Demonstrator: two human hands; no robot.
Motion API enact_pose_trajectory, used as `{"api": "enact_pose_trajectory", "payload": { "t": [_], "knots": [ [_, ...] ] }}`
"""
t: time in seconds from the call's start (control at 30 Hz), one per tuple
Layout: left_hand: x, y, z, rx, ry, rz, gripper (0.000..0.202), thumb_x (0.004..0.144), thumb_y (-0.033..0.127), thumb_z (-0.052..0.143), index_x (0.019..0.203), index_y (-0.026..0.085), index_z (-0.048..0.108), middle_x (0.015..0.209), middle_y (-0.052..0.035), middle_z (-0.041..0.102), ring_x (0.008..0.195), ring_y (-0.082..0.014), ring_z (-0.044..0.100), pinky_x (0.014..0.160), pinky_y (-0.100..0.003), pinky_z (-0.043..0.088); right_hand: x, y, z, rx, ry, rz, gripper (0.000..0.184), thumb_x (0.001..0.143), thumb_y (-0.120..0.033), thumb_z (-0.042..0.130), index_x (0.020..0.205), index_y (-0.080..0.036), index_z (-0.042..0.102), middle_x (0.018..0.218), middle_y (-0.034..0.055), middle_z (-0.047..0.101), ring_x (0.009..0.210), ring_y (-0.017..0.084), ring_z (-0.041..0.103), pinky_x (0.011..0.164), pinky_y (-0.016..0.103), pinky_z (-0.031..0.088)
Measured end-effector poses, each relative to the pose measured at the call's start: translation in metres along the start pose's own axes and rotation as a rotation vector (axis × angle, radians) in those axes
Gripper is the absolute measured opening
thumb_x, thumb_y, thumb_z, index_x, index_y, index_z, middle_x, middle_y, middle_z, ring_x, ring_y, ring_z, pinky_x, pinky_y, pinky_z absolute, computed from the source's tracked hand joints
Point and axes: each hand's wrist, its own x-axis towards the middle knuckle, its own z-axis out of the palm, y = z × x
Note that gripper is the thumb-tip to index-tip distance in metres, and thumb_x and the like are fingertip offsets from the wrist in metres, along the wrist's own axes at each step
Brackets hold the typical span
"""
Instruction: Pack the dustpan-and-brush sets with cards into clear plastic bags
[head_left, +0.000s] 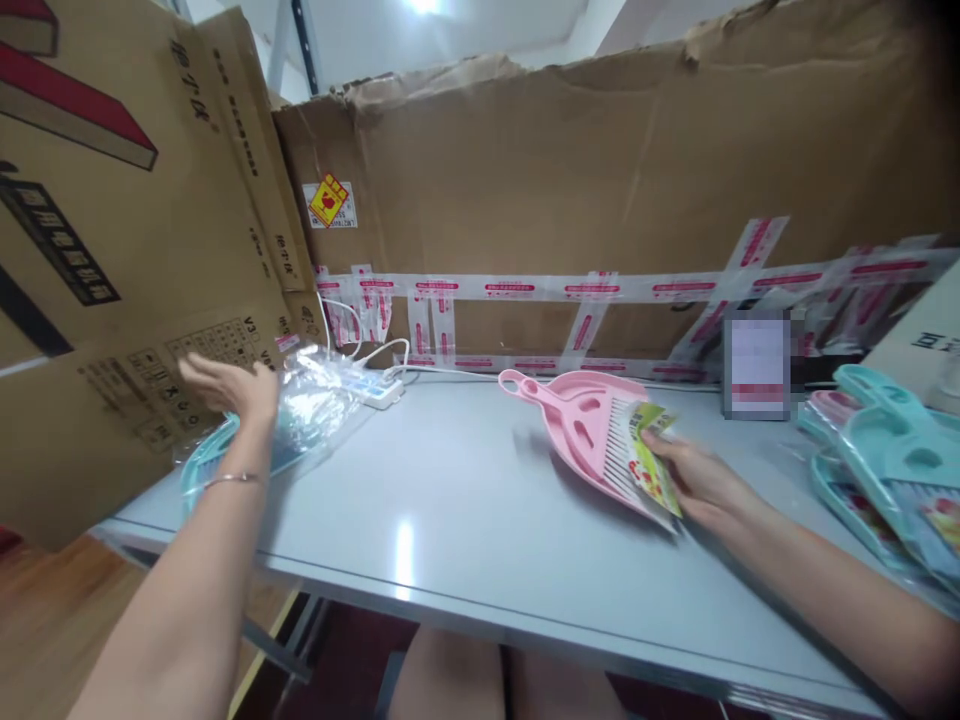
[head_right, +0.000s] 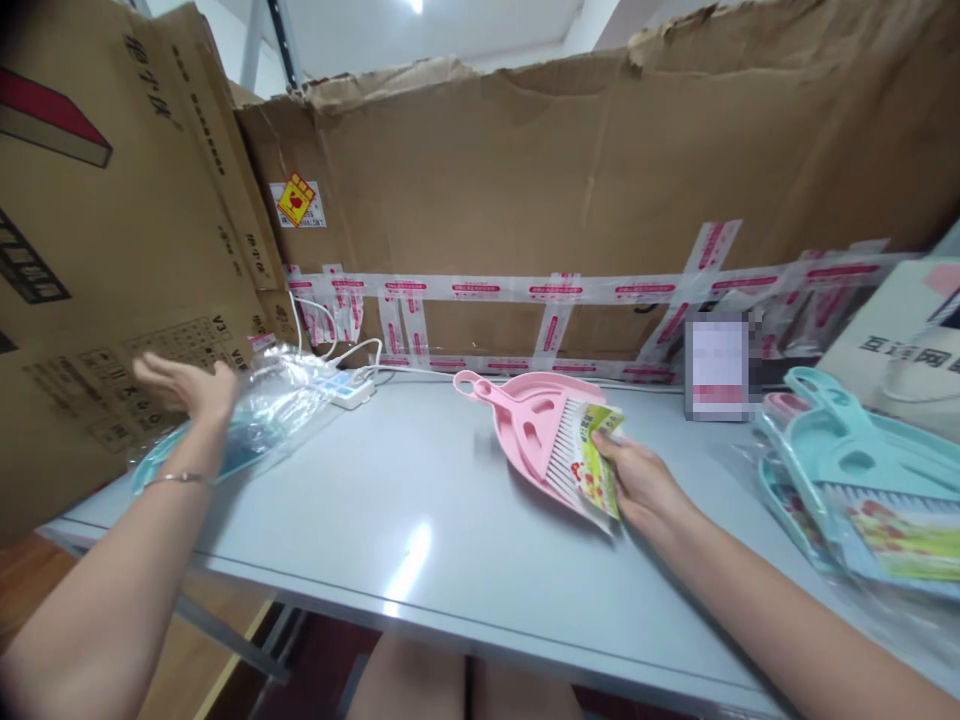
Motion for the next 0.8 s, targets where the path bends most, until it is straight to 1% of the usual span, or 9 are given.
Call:
{"api": "enact_pose_trajectory", "payload": {
  "t": [0.07, 0.1, 0.2, 0.33, 0.43, 0.53, 0.6, 0.7, 0.8],
  "knots": [
    [-0.022, 0.015, 0.01, 0.085, 0.191, 0.137, 0.071, 0.08, 0.031, 0.058, 0.138, 0.013, 0.021, 0.152, -0.0159, 0.011, 0.141, -0.0343, 0.002, 0.113, -0.053, 0.0, 0.001, -0.006, 0.008, -0.013, -0.025, 0.006, 0.022, 0.085, -0.007, 0.047, 0.069, -0.017, 0.059, 0.055, 0.0055, 0.063, 0.043, 0.015, 0.06, 0.044, 0.023, 0.048],
    [-0.035, 0.027, 0.019, 0.029, 0.053, 0.201, 0.065, 0.079, 0.033, 0.06, 0.134, 0.013, 0.031, 0.149, -0.0162, 0.022, 0.139, -0.0331, 0.017, 0.112, -0.05, 0.014, 0.002, -0.008, 0.013, -0.024, -0.043, 0.009, 0.023, 0.085, -0.007, 0.047, 0.069, -0.016, 0.059, 0.055, 0.0054, 0.064, 0.043, 0.015, 0.06, 0.044, 0.024, 0.049],
    [-0.07, 0.071, 0.049, -0.146, -0.707, 0.132, 0.046, 0.082, 0.049, 0.051, 0.113, 0.015, 0.055, 0.124, -0.0152, 0.056, 0.116, -0.029, 0.052, 0.095, -0.042, 0.043, -0.001, -0.006, 0.03, -0.075, -0.115, 0.02, 0.02, 0.084, -0.005, 0.049, 0.069, -0.014, 0.059, 0.056, 0.0059, 0.064, 0.044, 0.016, 0.061, 0.044, 0.024, 0.049],
    [-0.098, 0.11, 0.075, -0.024, -1.177, 0.02, 0.052, 0.057, 0.05, 0.074, 0.097, 0.017, 0.066, 0.094, -0.0123, 0.069, 0.081, -0.0263, 0.065, 0.069, -0.034, 0.05, -0.006, 0.004, 0.044, -0.139, -0.229, 0.018, 0.01, 0.076, -0.004, 0.058, 0.072, -0.012, 0.061, 0.057, 0.0059, 0.065, 0.044, 0.017, 0.061, 0.042, 0.026, 0.049],
    [-0.111, 0.114, 0.083, -0.183, -1.555, -0.094, 0.039, 0.056, 0.04, 0.076, 0.087, 0.018, 0.068, 0.071, -0.0064, 0.068, 0.056, -0.0175, 0.06, 0.048, -0.026, 0.044, 0.001, 0.005, 0.039, -0.306, -0.295, -0.069, 0.008, 0.07, -0.01, 0.066, 0.077, -0.013, 0.062, 0.061, 0.0058, 0.065, 0.048, 0.019, 0.062, 0.046, 0.03, 0.051],
    [-0.12, 0.102, 0.085, -0.276, -1.564, -0.203, 0.037, 0.063, 0.037, 0.073, 0.094, 0.018, 0.065, 0.073, -0.0045, 0.067, 0.051, -0.0118, 0.054, 0.042, -0.021, 0.038, 0.026, -0.011, 0.014, -0.564, -0.093, -0.243, 0.016, 0.068, -0.011, 0.067, 0.083, -0.014, 0.06, 0.068, 0.0088, 0.067, 0.059, 0.025, 0.065, 0.056, 0.041, 0.053],
    [-0.124, 0.092, 0.085, -0.29, -1.503, -0.324, 0.044, 0.062, 0.035, 0.074, 0.101, 0.017, 0.062, 0.077, -0.0059, 0.068, 0.051, -0.0114, 0.055, 0.042, -0.021, 0.039, 0.043, -0.028, -0.007, -0.651, 0.101, -0.35, 0.025, 0.065, -0.009, 0.067, 0.088, -0.013, 0.058, 0.086, 0.019, 0.067, 0.083, 0.034, 0.066, 0.072, 0.053, 0.049],
    [-0.13, 0.083, 0.088, -0.456, -1.443, -0.563, 0.041, 0.065, 0.029, 0.073, 0.101, 0.013, 0.062, 0.079, -0.0099, 0.069, 0.056, -0.0142, 0.06, 0.047, -0.024, 0.045, 0.05, -0.045, -0.02, -0.729, 0.316, -0.588, 0.05, 0.063, -0.015, 0.072, 0.109, -0.009, 0.054, 0.135, 0.032, 0.039, 0.132, 0.041, 0.03, 0.105, 0.057, 0.019],
    [-0.138, 0.085, 0.094, -0.59, -1.339, -0.735, 0.031, 0.07, 0.024, 0.07, 0.097, 0.01, 0.062, 0.077, -0.0114, 0.069, 0.058, -0.0154, 0.063, 0.048, -0.023, 0.046, 0.029, -0.032, -0.001, -0.886, 0.146, -0.915, 0.062, 0.067, -0.025, 0.071, 0.123, -0.015, 0.049, 0.147, 0.0186, 0.03, 0.139, 0.031, 0.02, 0.113, 0.047, 0.01]
  ]
}}
